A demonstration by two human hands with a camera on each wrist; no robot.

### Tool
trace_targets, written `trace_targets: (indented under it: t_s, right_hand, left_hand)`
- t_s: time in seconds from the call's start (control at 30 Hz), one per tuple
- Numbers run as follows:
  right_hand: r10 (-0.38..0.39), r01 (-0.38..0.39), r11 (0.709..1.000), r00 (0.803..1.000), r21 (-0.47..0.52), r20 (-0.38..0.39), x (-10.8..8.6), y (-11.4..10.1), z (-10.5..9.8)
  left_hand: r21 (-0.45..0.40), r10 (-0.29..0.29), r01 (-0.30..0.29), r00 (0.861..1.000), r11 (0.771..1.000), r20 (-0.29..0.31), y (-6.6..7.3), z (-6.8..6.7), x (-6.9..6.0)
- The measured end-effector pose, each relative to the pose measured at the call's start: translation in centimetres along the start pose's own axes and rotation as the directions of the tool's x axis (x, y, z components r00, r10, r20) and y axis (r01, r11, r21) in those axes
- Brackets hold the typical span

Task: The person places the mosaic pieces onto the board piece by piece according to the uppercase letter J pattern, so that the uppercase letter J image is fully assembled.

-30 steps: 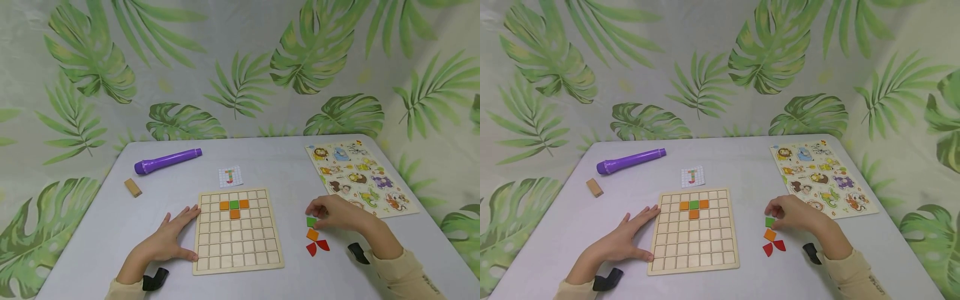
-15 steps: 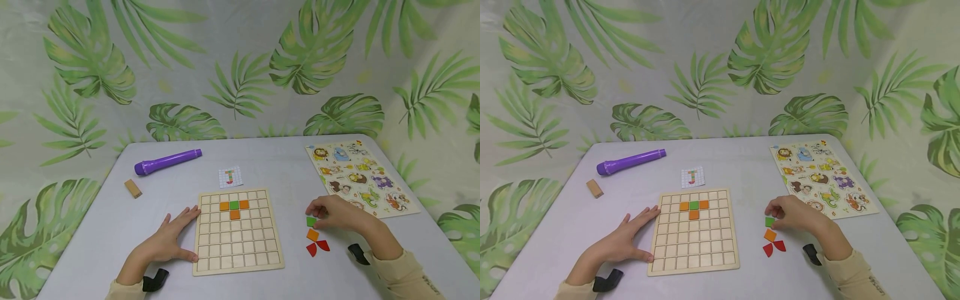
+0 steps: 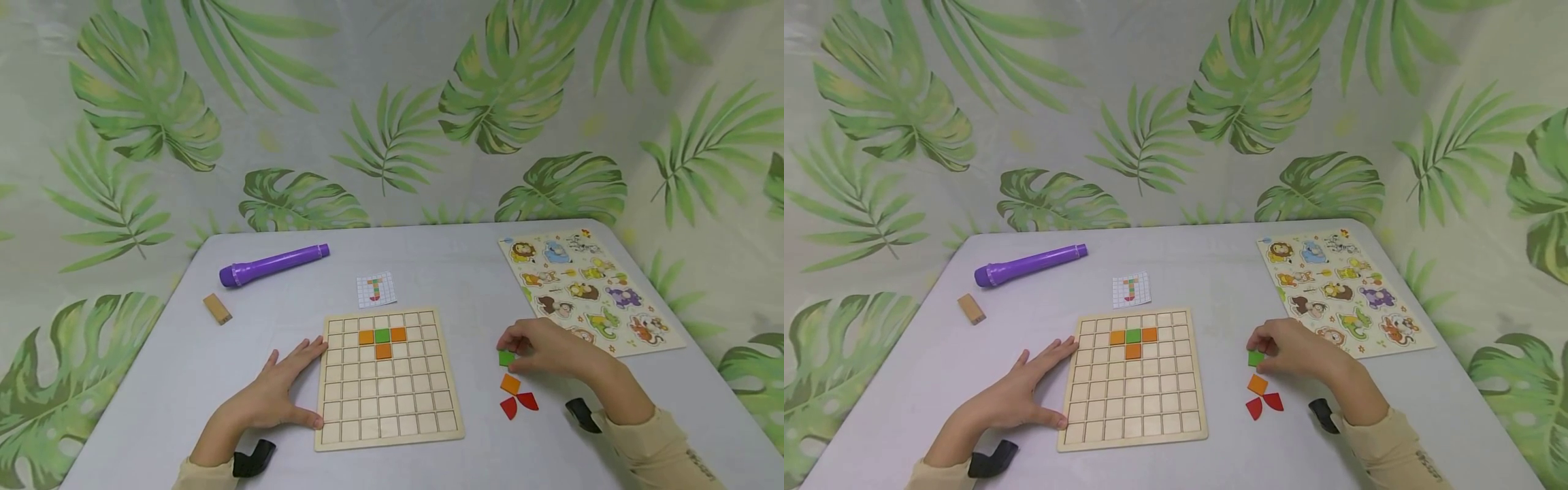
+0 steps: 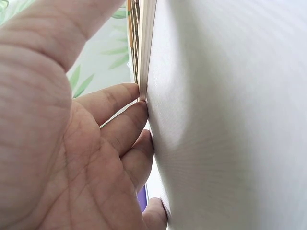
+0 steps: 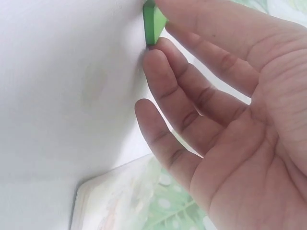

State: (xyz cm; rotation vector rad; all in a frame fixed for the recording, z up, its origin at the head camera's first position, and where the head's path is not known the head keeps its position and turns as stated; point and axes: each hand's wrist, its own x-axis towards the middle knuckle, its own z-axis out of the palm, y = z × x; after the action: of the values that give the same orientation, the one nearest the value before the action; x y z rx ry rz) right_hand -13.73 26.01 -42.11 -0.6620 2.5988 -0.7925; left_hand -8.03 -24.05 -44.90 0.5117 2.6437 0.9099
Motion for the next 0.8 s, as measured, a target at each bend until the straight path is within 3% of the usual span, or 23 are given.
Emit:
trace_targets:
  t_s: [0.53,0.8]
  right_hand:
    - [-0.077,0.075,0.994,0.997,-0.074,-0.025,1.3,-0.2,0.4]
    - [-0.100,0.098,0.991,0.995,-0.094,-0.021,2.5,-1.5,0.2]
  left_hand:
    - [0.002,-0.006,0.006,1.000,1.000,0.003,0.1,-0.1,0.0]
    - [0.005,-0.004,0.004,1.000,1.000,0.002,0.0,0.0,0.0]
